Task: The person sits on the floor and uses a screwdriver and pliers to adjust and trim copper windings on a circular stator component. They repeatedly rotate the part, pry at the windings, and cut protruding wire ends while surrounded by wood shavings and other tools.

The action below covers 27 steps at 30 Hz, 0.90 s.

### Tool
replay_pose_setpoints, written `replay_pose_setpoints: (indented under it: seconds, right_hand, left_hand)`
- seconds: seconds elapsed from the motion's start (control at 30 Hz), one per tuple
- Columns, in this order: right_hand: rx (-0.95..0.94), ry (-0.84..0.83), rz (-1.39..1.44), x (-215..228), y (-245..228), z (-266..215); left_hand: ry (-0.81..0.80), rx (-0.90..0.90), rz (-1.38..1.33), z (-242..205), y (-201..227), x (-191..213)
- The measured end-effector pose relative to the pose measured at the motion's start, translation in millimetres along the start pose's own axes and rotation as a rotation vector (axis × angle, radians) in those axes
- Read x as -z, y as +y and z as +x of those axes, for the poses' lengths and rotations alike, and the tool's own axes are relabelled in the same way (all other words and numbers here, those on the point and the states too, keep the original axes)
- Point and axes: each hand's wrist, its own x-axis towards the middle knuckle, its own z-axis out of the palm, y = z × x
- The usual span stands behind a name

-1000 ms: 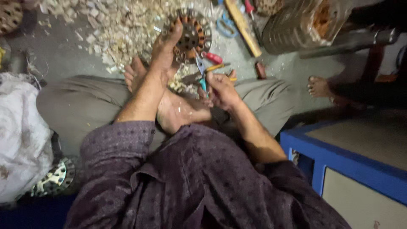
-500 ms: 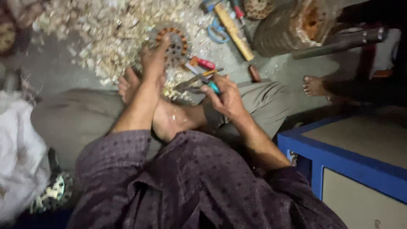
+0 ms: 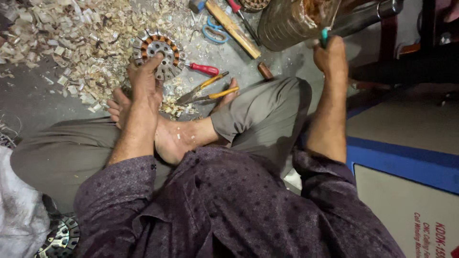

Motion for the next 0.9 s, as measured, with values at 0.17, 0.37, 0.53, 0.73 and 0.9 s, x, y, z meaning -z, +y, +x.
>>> replay_pose_setpoints:
  seconds: [0.17, 0.37, 0.53, 0.73, 0.9]
  right_hand:
    - [-0.118, -0.093, -0.027, 11.3, -4.5, -22.2]
    - [-0.039, -0.101, 0.102, 33.6, -33.0, -52.3]
    - [-0.1, -0.269, 0.728, 11.9, -88.9, -89.0]
    - [0.164, -0.884, 0.67, -17.0, -179.3, -142.4]
    - [0.288, -0.894, 0.608, -33.5, -210.4, -143.3]
  left_hand:
    - [-0.022, -0.114, -0.04, 11.5, -8.5, 7.5]
    - [-0.096, -0.112, -0.035, 9.8, -8.4, 6.0]
    - [-0.134, -0.028, -0.186, 4.9, -7.8, 4.1]
    - [0.043, 0.058, 0.117, -5.3, -0.9, -3.1]
    - [-0.125, -0.099, -0.037, 4.1, -8.8, 2.2]
